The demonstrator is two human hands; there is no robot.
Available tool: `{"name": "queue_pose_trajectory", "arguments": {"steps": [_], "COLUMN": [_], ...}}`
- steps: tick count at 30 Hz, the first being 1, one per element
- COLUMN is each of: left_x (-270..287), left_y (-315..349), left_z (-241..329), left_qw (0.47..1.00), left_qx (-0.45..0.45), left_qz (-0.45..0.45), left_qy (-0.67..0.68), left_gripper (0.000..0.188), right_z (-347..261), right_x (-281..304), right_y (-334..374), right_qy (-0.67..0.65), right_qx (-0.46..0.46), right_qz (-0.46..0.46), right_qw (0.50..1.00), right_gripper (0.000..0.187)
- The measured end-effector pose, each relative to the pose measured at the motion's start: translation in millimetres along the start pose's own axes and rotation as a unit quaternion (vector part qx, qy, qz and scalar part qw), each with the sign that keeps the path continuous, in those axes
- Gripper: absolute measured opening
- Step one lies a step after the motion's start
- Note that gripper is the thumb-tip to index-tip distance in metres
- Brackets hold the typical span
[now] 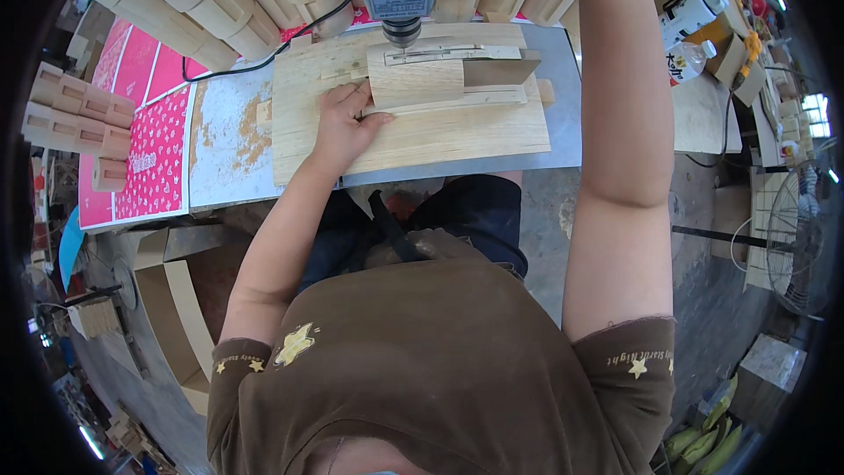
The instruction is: Drilling holes into cylindrical wooden blocks using a bench drill press.
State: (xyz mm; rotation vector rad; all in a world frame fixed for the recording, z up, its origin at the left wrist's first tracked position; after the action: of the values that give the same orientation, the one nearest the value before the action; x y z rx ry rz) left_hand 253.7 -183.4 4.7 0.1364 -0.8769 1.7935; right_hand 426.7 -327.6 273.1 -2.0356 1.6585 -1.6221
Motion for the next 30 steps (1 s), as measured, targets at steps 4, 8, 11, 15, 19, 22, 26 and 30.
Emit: {"name": "queue_pose_trajectory", "arguments": {"steps": [4, 8, 11, 15, 19, 22, 26, 30], "left_x": [-2, 2, -2, 4, 0, -1, 4, -3], "left_y": [-2, 2, -1, -2, -4, -1, 3, -4], "left_z": [-4, -9, -8, 7, 8, -1, -9, -12], "left_qw": [1.0, 1.0, 1.0, 0.999, 0.999, 1.0, 0.999, 0.996], "left_qx": [0.004, 0.013, 0.016, -0.048, -0.049, -0.016, 0.029, 0.069], "left_qz": [-0.006, -0.011, -0.02, 0.013, 0.01, 0.0, -0.009, -0.043], "left_qy": [0.01, 0.006, 0.013, -0.001, 0.004, 0.016, 0.023, 0.036], "left_gripper": [0.053, 0.053, 0.052, 0.048, 0.047, 0.049, 0.051, 0.051], "right_z": [-33, -26, -30, -2, 18, 16, -15, -39], "right_x": [26, 30, 15, -21, -51, -47, -3, 31], "right_y": [41, 99, 148, 190, 201, 200, 168, 62], "right_qy": [0.024, 0.083, 0.075, 0.008, 0.011, 0.007, 0.001, 0.086], "right_qx": [0.015, 0.0, 0.047, 0.075, 0.094, 0.076, 0.089, 0.059], "right_qz": [-0.022, 0.105, 0.139, 0.231, 0.235, 0.224, 0.216, 0.217], "right_qw": [0.999, 0.991, 0.986, 0.97, 0.967, 0.971, 0.972, 0.971], "right_gripper": [0.032, 0.022, 0.008, 0.008, 0.007, 0.008, 0.016, 0.032]}}
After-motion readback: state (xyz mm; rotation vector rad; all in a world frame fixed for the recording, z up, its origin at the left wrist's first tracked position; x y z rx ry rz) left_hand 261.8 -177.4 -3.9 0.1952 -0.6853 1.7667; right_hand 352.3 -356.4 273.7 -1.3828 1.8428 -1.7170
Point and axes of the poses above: each hand's wrist, its own y-axis away from the middle knuckle, its own x-axis out of the back of the hand, z = x × y, the point moved 8 cm from there along -y, towards the middle knuckle, and after that the axes turned 13 degrees about y, right-handed, at the moved point
